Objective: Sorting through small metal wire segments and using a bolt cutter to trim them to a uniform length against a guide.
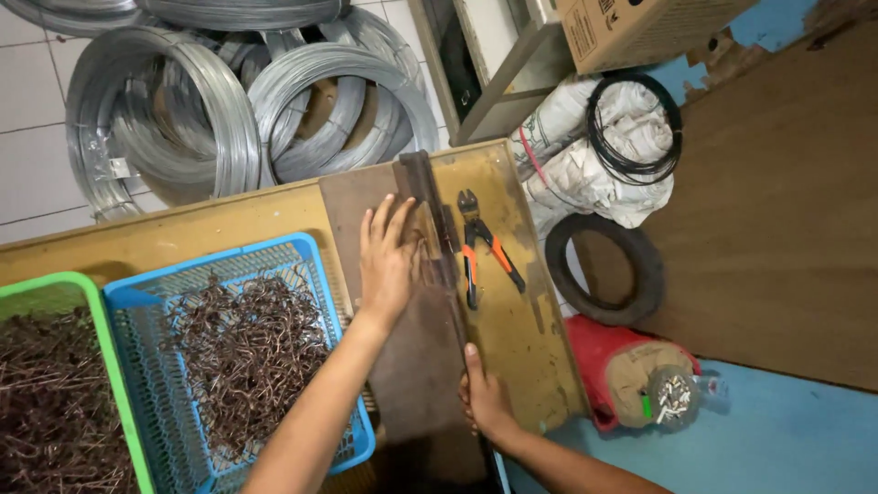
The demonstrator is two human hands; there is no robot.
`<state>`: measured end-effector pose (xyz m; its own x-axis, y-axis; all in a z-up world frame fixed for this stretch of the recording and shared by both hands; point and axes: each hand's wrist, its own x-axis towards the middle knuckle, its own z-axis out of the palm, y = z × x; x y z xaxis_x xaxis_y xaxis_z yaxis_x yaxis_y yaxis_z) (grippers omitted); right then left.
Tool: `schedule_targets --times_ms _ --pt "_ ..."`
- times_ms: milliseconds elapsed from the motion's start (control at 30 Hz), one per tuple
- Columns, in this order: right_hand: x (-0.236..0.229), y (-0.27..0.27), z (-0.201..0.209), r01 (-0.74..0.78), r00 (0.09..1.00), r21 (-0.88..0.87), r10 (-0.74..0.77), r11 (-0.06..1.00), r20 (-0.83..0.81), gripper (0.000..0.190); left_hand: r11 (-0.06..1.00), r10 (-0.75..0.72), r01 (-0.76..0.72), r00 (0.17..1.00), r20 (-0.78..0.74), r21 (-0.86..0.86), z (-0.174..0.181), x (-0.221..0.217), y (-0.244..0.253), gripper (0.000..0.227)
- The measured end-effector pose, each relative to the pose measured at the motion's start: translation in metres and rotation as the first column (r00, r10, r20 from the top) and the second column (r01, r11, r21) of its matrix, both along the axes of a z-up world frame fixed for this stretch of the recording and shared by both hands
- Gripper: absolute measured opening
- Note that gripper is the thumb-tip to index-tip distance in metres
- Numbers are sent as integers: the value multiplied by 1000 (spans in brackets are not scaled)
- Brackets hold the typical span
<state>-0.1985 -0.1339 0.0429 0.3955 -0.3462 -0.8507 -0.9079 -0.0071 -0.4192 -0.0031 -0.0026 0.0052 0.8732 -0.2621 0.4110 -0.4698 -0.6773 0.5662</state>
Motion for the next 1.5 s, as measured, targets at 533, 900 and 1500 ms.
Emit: schedule_targets --times_ms 533,900,1500 --pt "-6 -3 -11 24 997 15 -25 1000 69 79 999 21 -18 998 61 -47 7 -3 0 15" --pt "-16 -10 -31 70 991 94 -80 993 105 75 999 18 -20 997 -73 -27 4 -4 -1 14" --pt "-17 -17 -38 41 992 46 -46 998 116 73 994 40 -42 999 -25 -96 -1 -9 -7 13"
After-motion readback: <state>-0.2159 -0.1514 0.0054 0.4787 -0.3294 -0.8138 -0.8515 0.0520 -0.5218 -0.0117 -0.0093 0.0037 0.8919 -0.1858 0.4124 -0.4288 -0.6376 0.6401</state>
